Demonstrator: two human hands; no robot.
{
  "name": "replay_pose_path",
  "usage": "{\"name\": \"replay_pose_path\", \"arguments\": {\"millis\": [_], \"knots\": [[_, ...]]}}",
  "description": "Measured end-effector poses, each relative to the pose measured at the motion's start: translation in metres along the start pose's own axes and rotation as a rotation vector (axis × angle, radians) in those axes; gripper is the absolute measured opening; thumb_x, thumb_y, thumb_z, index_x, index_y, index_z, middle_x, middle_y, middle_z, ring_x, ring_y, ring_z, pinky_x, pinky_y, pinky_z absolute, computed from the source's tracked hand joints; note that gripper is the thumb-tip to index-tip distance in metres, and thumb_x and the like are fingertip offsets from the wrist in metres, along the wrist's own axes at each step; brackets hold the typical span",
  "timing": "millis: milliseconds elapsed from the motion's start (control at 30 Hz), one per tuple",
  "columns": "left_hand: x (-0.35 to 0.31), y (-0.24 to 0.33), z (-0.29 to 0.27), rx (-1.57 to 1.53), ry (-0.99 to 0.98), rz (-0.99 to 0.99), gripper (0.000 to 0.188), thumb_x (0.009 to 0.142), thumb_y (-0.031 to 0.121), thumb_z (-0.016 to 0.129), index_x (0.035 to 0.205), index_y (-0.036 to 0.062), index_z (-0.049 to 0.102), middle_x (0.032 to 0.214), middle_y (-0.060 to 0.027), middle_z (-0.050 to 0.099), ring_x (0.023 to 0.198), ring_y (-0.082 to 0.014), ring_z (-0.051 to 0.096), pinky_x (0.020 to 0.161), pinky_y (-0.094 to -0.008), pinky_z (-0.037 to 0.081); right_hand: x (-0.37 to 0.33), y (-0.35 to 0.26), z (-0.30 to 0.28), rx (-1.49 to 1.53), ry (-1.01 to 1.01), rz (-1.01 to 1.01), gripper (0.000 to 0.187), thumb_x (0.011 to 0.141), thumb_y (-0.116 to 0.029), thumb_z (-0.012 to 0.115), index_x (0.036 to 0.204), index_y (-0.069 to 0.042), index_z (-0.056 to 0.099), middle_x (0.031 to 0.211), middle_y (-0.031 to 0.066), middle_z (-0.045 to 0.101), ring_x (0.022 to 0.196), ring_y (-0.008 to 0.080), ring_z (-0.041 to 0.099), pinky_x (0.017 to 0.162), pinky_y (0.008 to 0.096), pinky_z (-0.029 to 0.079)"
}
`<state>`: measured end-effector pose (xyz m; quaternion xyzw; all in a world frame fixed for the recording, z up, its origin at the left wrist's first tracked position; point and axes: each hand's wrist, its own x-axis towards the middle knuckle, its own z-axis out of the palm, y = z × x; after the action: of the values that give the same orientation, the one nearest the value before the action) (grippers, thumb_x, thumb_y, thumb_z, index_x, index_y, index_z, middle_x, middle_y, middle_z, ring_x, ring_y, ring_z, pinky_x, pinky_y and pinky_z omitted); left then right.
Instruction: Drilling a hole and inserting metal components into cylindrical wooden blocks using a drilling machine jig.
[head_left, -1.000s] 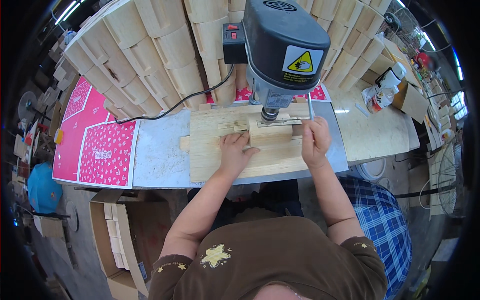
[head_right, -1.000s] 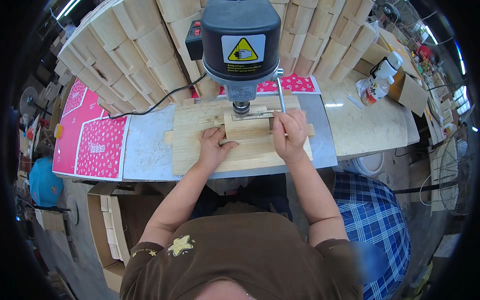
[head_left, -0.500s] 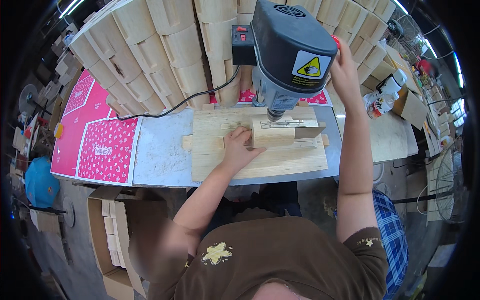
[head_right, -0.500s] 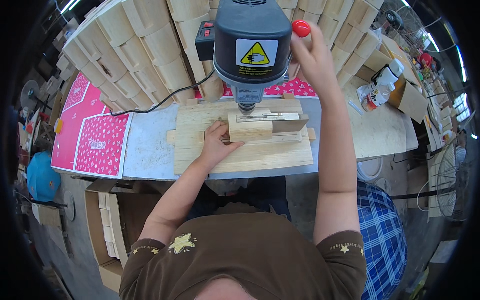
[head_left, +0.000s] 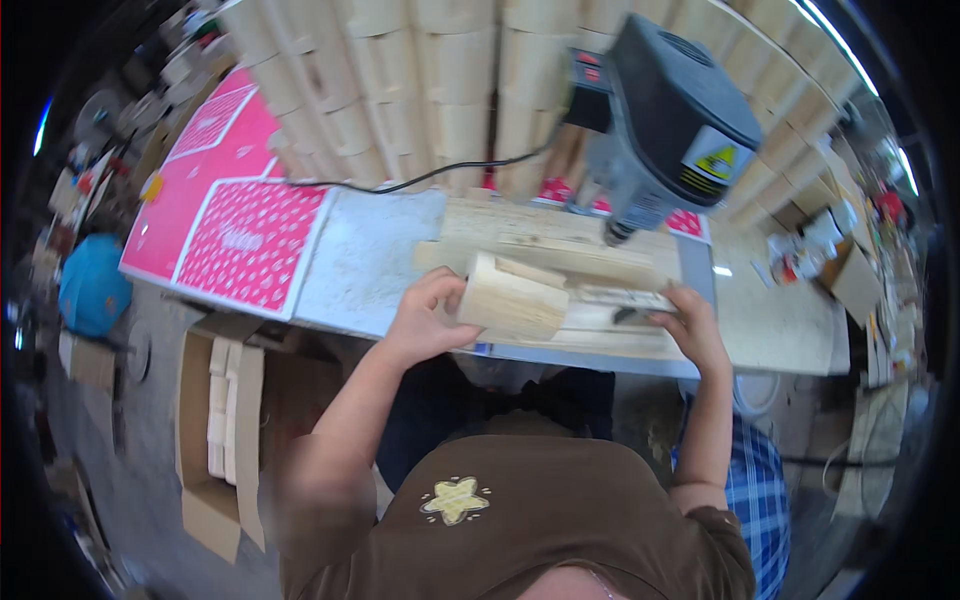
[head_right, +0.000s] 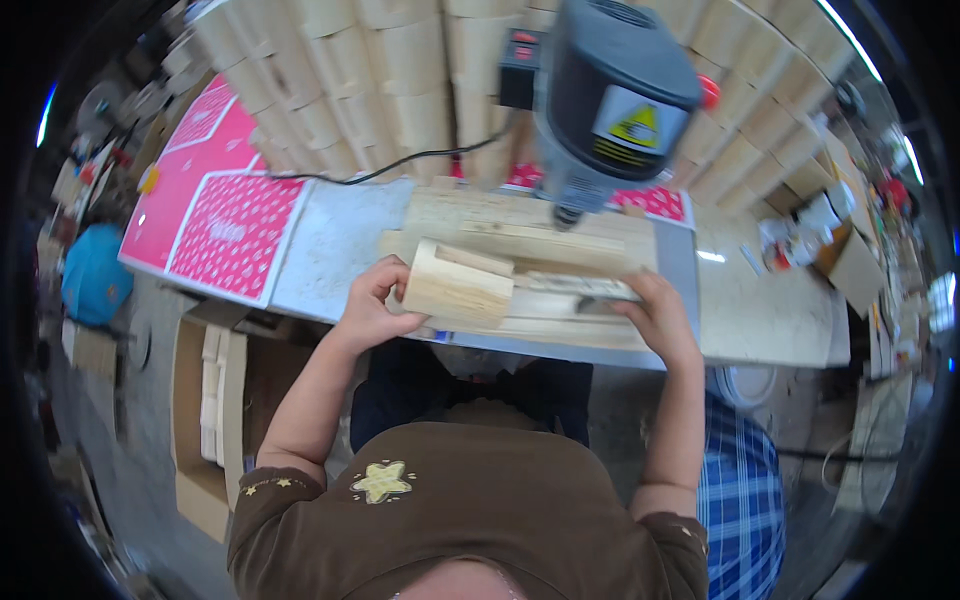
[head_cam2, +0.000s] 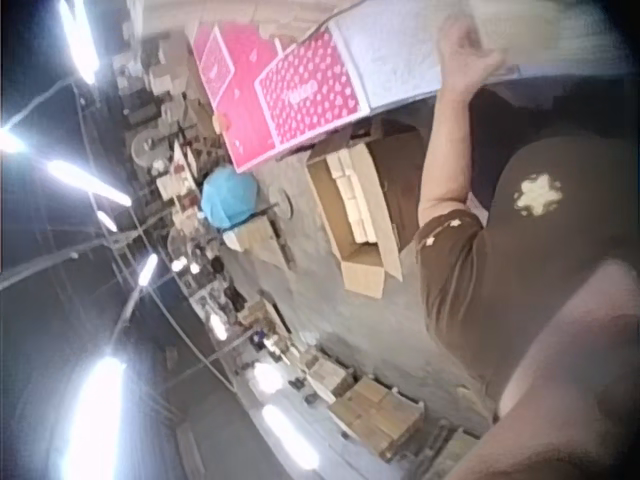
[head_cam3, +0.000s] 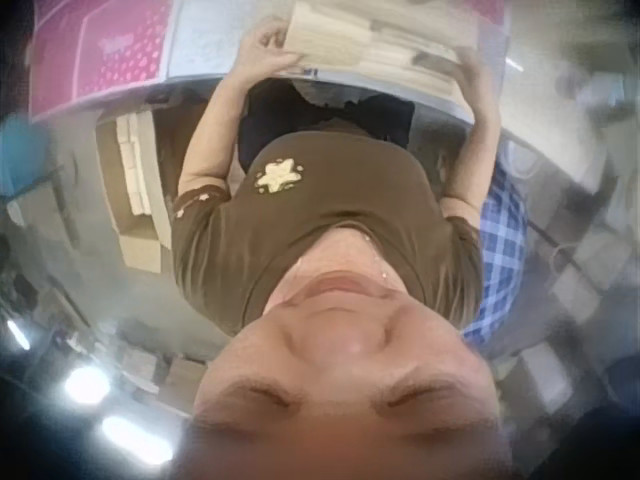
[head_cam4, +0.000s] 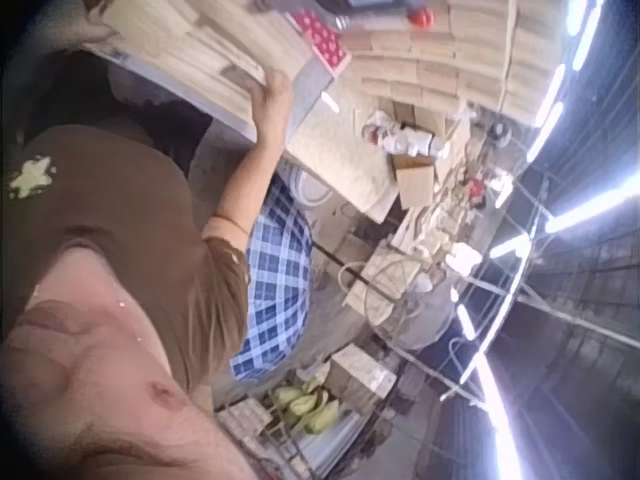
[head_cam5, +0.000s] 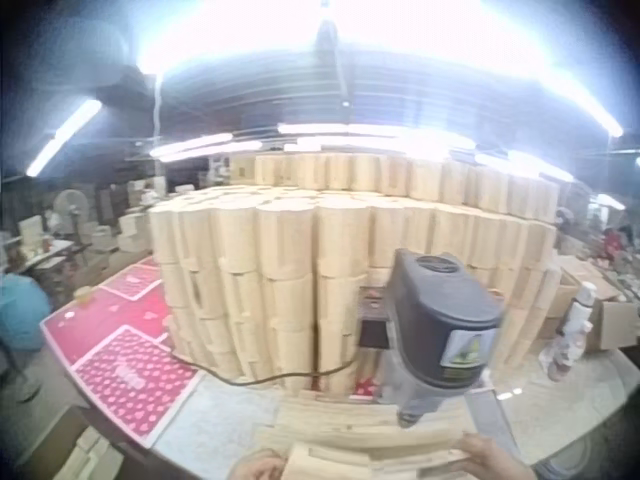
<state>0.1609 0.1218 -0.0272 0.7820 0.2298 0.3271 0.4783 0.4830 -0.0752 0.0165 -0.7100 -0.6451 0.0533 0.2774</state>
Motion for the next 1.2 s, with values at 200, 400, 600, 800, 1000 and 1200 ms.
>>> {"name": "replay_pose_path", "arguments": {"millis": [200,400,600,800,1000,1200], "knots": [[-0.074,-0.014,-0.087,-0.545,0.271,-0.485,0.03,0.075,0.007,0.067,0.102,-0.0044,0.059,0.107,-0.0096,0.06,0.091,-0.0137,0.059,0.08,-0.028,0.046,-0.012,-0.012,0.022,-0.062,0.024,0.068,0.032,0.068,-0.011,0.07,0.096,0.0,0.058,0.09,0.0171,0.058,0.086,0.0364,0.053,0.078,0.0402,0.041],[-0.141,-0.018,-0.12,-0.772,0.765,-0.505,0.031,0.08,0.012,0.063,0.107,-0.0032,0.055,0.102,-0.0099,0.061,0.09,-0.0174,0.06,0.079,-0.0326,0.049,-0.006,-0.008,0.037,0.015,-0.001,0.032,0.029,0.071,-0.006,0.065,0.097,0.003,0.054,0.091,0.0174,0.056,0.086,0.0341,0.054,0.078,0.0368,0.041],[-0.222,-0.047,-0.18,-0.397,1.398,-0.541,0.034,0.073,0.026,0.072,0.089,-0.0015,0.061,0.077,-0.0051,0.061,0.06,-0.0091,0.051,0.053,-0.0228,0.041,0.0,-0.009,0.033,-0.005,-0.073,0.012,0.028,0.074,-0.006,0.062,0.097,0.004,0.052,0.087,0.016,0.053,0.083,0.0305,0.053,0.077,0.034,0.041],[-0.293,-0.113,-0.281,-0.124,1.694,-0.639,0.035,0.07,0.03,0.074,0.074,-0.002,0.061,0.069,-0.0072,0.06,0.054,-0.0126,0.053,0.051,-0.0272,0.044,0.0,-0.009,0.037,0.055,-0.058,0.104,0.025,0.076,-0.006,0.06,0.097,0.004,0.052,0.083,0.0123,0.051,0.078,0.0234,0.05,0.073,0.0312,0.041],[-0.338,-0.235,-0.325,0.181,1.596,-1.133,0.043,0.063,0.033,0.076,0.074,-0.0063,0.064,0.076,-0.0196,0.064,0.066,-0.0233,0.062,0.061,-0.0334,0.05,0.001,-0.022,0.036,0.033,-0.088,0.212,0.026,0.073,-0.005,0.061,0.096,0.003,0.052,0.081,0.0106,0.051,0.076,0.0218,0.05,0.071,0.0309,0.041],[-0.337,-0.294,-0.326,0.424,1.165,-1.457,0.052,0.066,0.038,0.07,0.085,-0.0091,0.064,0.086,-0.0237,0.065,0.084,-0.0329,0.064,0.079,-0.0353,0.048,-0.003,-0.031,0.035,-0.047,-0.048,0.278,0.026,0.071,-0.003,0.062,0.094,0.003,0.052,0.078,0.0095,0.05,0.075,0.0188,0.048,0.07,0.0284,0.04]]}}
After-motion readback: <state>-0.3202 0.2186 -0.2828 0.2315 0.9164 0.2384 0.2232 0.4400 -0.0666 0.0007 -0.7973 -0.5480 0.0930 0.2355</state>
